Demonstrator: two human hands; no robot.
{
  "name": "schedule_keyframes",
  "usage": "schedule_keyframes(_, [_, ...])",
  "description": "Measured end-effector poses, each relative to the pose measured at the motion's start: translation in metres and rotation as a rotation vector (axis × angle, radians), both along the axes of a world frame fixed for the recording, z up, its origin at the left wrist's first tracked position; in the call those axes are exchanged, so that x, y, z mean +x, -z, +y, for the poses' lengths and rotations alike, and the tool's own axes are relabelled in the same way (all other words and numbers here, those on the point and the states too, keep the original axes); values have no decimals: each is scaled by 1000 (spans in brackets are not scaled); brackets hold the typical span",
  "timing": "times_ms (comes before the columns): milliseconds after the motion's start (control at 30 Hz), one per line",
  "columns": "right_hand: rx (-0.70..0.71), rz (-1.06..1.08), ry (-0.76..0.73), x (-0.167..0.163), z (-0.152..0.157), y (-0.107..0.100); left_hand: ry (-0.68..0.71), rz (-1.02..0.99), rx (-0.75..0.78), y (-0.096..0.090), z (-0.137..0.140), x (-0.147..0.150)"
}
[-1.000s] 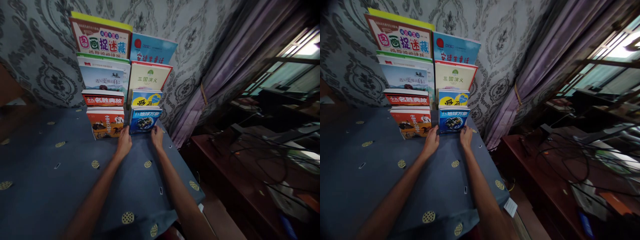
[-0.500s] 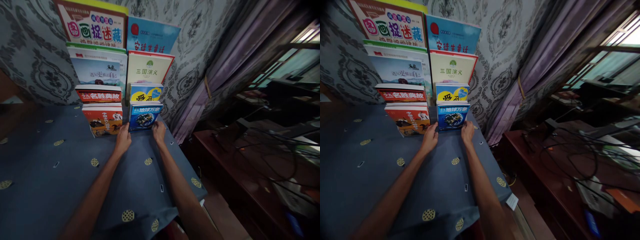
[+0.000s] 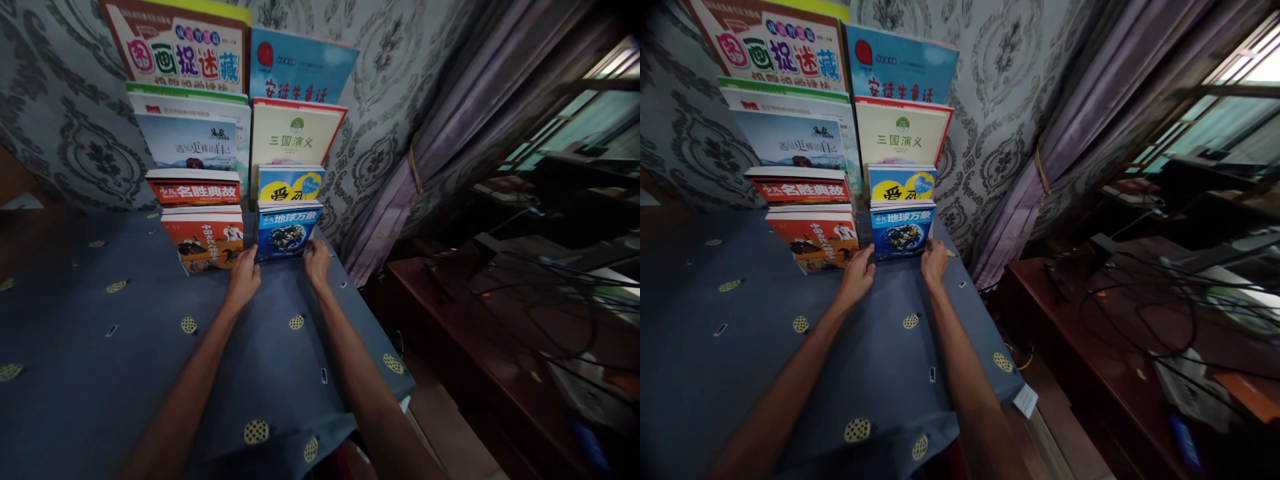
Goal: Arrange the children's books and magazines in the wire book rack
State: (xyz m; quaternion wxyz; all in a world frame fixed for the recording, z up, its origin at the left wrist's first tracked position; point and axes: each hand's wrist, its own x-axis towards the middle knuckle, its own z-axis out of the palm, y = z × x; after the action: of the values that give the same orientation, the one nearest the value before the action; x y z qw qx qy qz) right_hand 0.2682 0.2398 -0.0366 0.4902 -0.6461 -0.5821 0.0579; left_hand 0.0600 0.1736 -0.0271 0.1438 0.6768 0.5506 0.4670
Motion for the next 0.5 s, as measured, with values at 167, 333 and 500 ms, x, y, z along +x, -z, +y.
schedule_keyframes(167, [-16, 5, 19, -1, -2, 1, -58, -40, 4, 1, 3, 3])
schedule_keyframes(333, [-35, 13, 31, -4, -3, -1, -103, 1, 35, 3, 4, 9])
schedule_keyframes(500, [-17, 28, 35, -5, -6, -7, -161, 67, 79, -7, 6, 19])
